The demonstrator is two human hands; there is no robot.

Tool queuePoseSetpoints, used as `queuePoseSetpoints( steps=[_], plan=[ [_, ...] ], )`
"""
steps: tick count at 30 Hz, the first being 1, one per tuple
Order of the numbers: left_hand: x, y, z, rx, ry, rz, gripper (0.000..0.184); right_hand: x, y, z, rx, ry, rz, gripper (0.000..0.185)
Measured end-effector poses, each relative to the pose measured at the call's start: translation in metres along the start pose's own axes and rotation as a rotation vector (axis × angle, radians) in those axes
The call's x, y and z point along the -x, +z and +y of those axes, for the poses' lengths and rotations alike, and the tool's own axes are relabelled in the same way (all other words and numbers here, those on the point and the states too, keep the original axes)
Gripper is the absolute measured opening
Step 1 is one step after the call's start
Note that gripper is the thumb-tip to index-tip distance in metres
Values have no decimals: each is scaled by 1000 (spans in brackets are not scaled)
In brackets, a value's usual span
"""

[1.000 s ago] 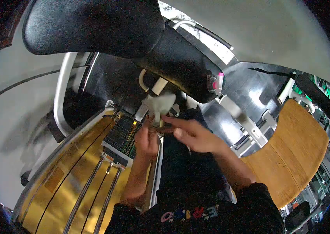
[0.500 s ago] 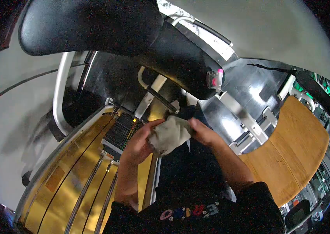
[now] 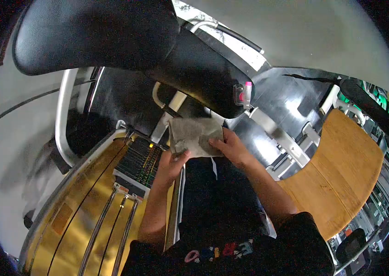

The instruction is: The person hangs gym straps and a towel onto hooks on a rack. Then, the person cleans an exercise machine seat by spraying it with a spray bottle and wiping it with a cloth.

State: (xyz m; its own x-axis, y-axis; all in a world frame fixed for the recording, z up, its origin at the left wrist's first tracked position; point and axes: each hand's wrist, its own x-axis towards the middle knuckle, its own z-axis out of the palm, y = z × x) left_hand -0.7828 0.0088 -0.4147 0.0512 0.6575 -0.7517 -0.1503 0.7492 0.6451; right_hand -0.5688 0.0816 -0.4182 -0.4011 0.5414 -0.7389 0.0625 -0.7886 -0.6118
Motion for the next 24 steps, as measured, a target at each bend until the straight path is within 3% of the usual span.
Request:
queuePoseSetpoints(
  steps=[4,6,10,12,13,15,17,19,24],
  plan=[
    [-16,-3,-18,-40,150,104,32,-24,-13,49,251,-152,98,44],
    [-19,4,-21,-75,223,177,36,-18,-4,51,-30,-228,218,51],
    [-17,21,-20,15,411,284,50,-8,-3,39,-49,-226,153,59],
    [-17,20,-13,-155,479,316,48,-5,-3,32,265,-385,211,51],
    [-16,19,-9,-325,543,348,47,-3,-5,29,264,-385,211,51],
    [-11,9,-1,-497,536,263,41,1,-8,24,600,-409,150,43],
    [-8,6,7,-667,529,175,36,3,-6,25,652,-441,226,38],
    [-7,7,13,-893,668,195,33,6,-6,26,703,-478,301,33],
    [-7,11,-11,-905,530,232,38,14,-8,32,1055,-554,381,38]
  ],
)
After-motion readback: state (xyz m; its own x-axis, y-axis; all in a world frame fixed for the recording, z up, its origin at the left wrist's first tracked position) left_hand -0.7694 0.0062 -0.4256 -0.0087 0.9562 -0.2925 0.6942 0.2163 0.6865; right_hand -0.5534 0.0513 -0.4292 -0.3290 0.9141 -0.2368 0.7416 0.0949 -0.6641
